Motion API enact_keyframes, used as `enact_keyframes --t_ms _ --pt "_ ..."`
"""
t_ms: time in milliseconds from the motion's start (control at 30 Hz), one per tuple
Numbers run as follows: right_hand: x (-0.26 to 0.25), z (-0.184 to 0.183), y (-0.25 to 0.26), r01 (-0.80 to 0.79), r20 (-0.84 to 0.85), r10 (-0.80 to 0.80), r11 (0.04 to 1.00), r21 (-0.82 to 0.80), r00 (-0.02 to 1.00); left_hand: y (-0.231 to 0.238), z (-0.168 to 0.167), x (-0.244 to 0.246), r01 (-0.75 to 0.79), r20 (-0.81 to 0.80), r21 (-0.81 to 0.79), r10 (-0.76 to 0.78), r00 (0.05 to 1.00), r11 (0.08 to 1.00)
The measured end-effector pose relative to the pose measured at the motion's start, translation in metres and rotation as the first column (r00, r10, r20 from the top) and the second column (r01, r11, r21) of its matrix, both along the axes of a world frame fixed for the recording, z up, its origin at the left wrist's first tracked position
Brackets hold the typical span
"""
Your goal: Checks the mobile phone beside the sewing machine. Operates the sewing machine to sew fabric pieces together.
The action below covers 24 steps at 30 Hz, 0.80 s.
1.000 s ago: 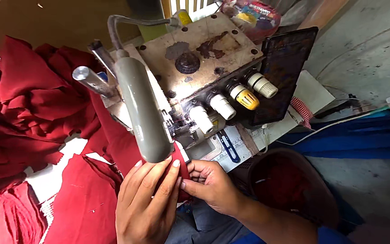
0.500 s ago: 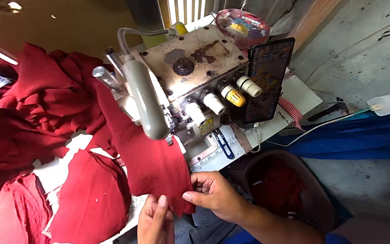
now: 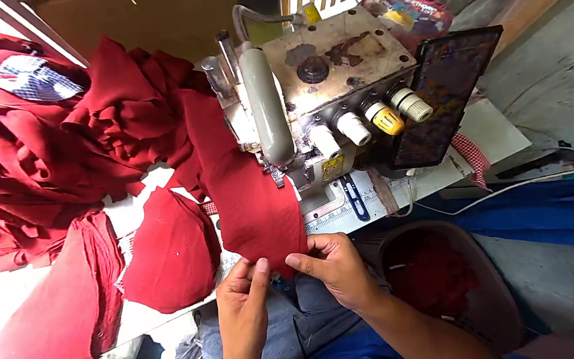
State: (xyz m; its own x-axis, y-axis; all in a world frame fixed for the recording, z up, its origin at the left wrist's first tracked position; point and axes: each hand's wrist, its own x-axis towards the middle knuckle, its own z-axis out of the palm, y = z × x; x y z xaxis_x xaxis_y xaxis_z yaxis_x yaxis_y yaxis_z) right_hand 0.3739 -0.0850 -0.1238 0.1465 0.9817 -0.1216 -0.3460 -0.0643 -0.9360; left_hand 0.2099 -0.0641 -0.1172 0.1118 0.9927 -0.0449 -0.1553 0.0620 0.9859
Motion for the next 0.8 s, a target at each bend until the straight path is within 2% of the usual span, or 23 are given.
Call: enact_keyframes --t_ms 100,200,300,400,567,667,800 --pt "0.002 -0.001 -0.003 -0.011 0.066 0.007 0.998 0.065 0.998 0.005 -0.008 -0.010 -0.102 -0.070 0.164 0.115 0.991 0.981" --pt "0.003 -0.003 -0.005 -0.031 0.095 0.018 0.990 0.139 0.995 0.013 -0.006 -0.013 -0.186 -0.188 0.463 0.301 0.935 0.867" --pt "0.003 -0.003 -0.005 -0.065 0.086 0.050 0.981 0.181 0.995 0.024 0.014 -0.009 -0.022 -0.365 0.655 0.342 0.866 0.755" --pt "0.001 -0.003 -0.003 -0.078 0.049 0.070 0.981 0.176 0.996 0.046 0.034 0.001 0.230 -0.556 0.674 0.276 0.784 0.702" --pt "-0.002 -0.012 -0.004 -0.096 -0.035 0.104 0.980 0.176 0.994 0.081 0.037 0.012 0.498 -0.697 0.641 0.169 0.697 0.584" --pt "0.000 -0.012 -0.003 -0.112 -0.053 0.124 0.977 0.183 0.991 0.091 0.035 0.011 0.567 -0.735 0.621 0.152 0.660 0.541" --pt "0.006 -0.008 0.007 -0.113 -0.036 0.123 0.971 0.209 0.992 0.096 0.034 0.011 0.567 -0.728 0.644 0.182 0.661 0.514"
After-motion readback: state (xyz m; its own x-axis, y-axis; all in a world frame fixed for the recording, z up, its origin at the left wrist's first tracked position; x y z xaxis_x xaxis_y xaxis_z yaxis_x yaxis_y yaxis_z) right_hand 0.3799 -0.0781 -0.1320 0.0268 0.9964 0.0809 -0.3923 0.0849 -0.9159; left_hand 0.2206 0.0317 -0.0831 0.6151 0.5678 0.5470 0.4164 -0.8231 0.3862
